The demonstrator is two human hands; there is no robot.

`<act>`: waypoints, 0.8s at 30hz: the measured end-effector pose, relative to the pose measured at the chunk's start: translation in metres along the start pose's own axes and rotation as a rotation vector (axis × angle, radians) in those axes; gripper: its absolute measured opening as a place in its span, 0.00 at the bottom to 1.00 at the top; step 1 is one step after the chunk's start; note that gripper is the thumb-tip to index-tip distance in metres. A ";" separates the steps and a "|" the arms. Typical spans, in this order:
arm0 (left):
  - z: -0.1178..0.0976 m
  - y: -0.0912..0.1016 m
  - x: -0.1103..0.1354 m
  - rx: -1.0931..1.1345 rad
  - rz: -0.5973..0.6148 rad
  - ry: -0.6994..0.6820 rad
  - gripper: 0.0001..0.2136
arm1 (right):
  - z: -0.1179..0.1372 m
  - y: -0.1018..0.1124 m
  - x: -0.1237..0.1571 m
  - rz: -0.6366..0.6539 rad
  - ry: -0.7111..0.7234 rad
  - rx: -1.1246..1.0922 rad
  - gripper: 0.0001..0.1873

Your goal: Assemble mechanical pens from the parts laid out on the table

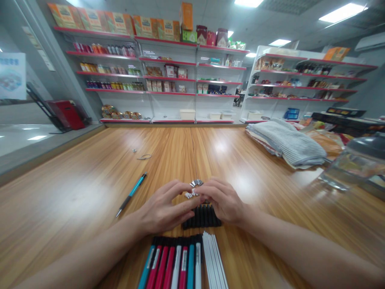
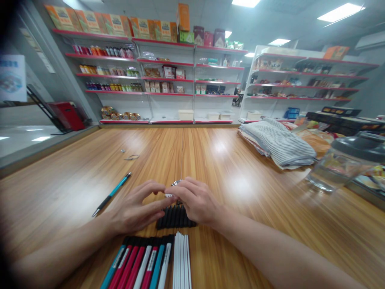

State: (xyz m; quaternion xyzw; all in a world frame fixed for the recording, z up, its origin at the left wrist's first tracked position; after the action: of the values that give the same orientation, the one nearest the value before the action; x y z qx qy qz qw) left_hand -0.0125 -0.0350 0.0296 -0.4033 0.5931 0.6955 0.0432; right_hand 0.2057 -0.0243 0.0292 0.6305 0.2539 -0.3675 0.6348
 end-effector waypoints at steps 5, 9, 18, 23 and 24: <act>0.000 -0.001 0.001 0.034 0.014 0.051 0.19 | 0.001 -0.003 0.004 0.062 0.006 0.029 0.17; 0.002 -0.006 0.004 0.153 0.007 0.063 0.24 | 0.001 -0.002 0.004 -0.029 0.007 0.025 0.13; -0.003 -0.002 -0.004 0.163 0.010 0.129 0.16 | 0.010 0.000 -0.003 -0.055 0.068 -0.013 0.17; -0.006 -0.003 -0.007 0.200 0.104 0.135 0.13 | 0.015 -0.001 -0.007 -0.078 0.066 -0.119 0.17; -0.006 -0.004 -0.007 0.206 0.113 0.141 0.12 | 0.015 -0.001 -0.007 -0.088 0.052 -0.126 0.17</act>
State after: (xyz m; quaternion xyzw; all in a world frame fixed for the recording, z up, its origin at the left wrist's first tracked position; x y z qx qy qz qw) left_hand -0.0025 -0.0362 0.0308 -0.4106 0.6848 0.6020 0.0032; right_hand 0.1981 -0.0381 0.0351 0.5870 0.3202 -0.3618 0.6497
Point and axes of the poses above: each hand's wrist, its own x-axis away from the middle knuckle, its own y-axis out of the back of the hand, z = x × y, the point moved 1 cm from there along -x, towards the middle knuckle, and after that the axes turned 9 degrees about y, right-handed, at the moved point
